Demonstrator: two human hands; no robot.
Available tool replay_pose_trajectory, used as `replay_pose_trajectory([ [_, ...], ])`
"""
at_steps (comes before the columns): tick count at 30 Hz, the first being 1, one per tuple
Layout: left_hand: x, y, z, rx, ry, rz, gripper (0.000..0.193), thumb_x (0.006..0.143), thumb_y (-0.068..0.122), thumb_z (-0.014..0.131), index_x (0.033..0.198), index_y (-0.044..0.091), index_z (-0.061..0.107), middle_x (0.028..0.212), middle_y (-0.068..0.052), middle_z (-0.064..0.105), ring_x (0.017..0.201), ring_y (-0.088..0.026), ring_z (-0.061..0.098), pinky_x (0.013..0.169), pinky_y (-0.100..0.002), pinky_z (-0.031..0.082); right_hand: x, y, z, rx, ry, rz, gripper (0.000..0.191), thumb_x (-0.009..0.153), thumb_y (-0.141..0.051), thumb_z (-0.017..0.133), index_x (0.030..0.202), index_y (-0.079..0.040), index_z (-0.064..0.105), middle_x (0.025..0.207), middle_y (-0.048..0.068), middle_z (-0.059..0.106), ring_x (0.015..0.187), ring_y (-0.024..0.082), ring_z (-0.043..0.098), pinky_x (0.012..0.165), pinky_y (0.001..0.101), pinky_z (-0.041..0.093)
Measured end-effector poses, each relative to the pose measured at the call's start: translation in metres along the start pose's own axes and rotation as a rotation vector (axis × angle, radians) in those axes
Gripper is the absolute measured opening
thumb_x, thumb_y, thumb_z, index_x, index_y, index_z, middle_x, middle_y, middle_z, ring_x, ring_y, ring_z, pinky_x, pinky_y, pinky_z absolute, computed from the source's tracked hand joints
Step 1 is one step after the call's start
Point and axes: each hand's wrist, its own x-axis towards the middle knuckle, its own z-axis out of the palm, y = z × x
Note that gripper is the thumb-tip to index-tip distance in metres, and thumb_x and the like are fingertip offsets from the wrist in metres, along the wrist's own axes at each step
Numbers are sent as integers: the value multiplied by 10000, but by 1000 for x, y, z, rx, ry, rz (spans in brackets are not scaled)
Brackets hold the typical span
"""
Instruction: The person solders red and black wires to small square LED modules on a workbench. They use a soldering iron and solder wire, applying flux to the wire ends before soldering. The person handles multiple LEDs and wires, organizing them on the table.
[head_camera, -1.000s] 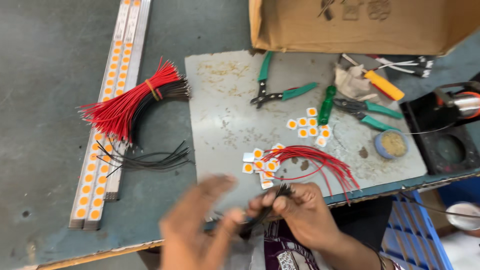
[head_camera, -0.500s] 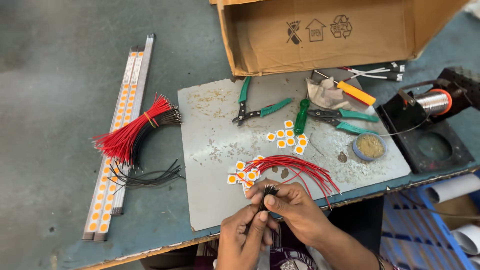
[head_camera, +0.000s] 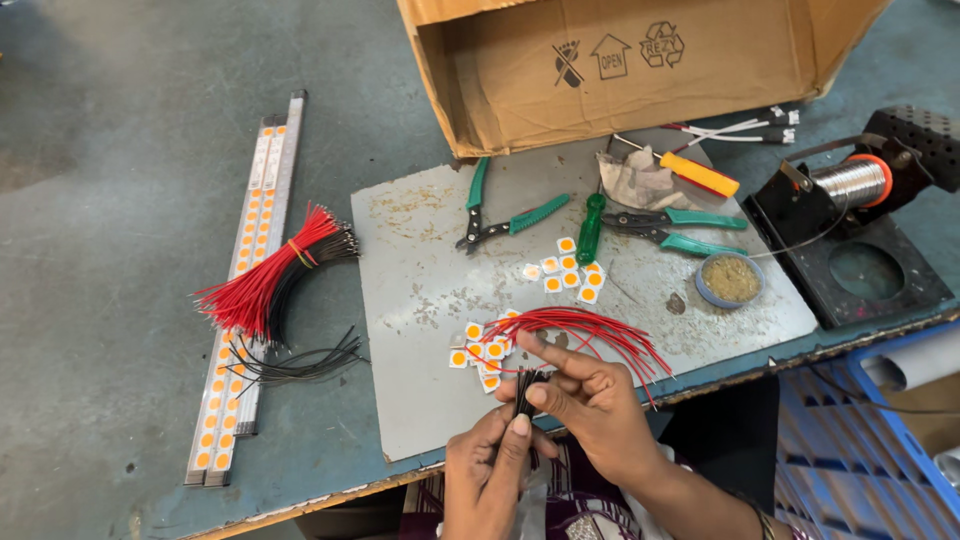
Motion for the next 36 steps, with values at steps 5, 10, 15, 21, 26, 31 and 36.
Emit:
replay_pose_trajectory([
  [5, -1, 49, -12, 395, -195, 384, 273, 1062, 166, 575, 914, -10, 723, 725, -84, 678, 665, -139, 581, 594, -309, 509, -2, -25, 0, -186, -84, -234, 486, 979, -71, 672, 1436, 46, 556, 1141, 160, 783, 1002, 149, 742, 914, 272, 611],
  [10, -4, 83, -23, 599, -175, 518, 213, 1032, 137, 605, 899, -19, 661, 722, -137, 657, 633, -204, 613, 618, -327, 515, 3, -53, -2, -394, -148, -474, 362, 1031, -46, 690, 1376, 39, 618, 1178, 159, 765, 1112, 196, 760, 996, 321, 638],
  [15, -1, 87, -9, 477, -8, 594, 170, 1017, 124, 646, 1046, -28, 715, 861, -102, 769, 723, -153, 737, 671, -281, 571, 15, -52, 16, -242, -122, -431, 225, 1044, 1, 700, 1262, 55, 681, 1127, 187, 764, 1081, 225, 764, 1007, 366, 650],
  [21, 1, 80, -4, 462, 69, 605, 205, 1017, 113, 646, 1116, -53, 714, 899, -88, 794, 648, -106, 703, 600, -248, 555, 26, -54, 14, -36, -160, -214, 400, 1010, -103, 718, 1369, 47, 624, 1133, 196, 764, 1077, 247, 762, 914, 370, 655],
  [26, 3, 71, -6, 451, 92, 550, 201, 1004, 126, 672, 1109, -34, 732, 845, -72, 786, 604, -81, 679, 552, -236, 536, 32, -51, 12, 84, -233, -97, 549, 1002, -179, 748, 1477, 10, 547, 1155, 180, 750, 1122, 232, 741, 875, 311, 611],
  [31, 0, 68, -4, 458, 126, 550, 224, 1008, 169, 675, 1091, -25, 751, 757, -52, 745, 585, -75, 645, 542, -240, 501, 28, -48, 11, 15, -217, -47, 405, 987, -252, 758, 1229, 70, 717, 1284, 150, 750, 1018, 165, 715, 789, 277, 577],
  [36, -3, 67, -2, 438, 135, 488, 236, 1018, 188, 657, 1048, -13, 777, 703, -50, 723, 562, -68, 595, 529, -244, 473, 19, -47, 9, -99, -172, -96, 354, 974, -250, 754, 1166, 48, 752, 1134, 148, 762, 961, 163, 730, 822, 298, 614],
])
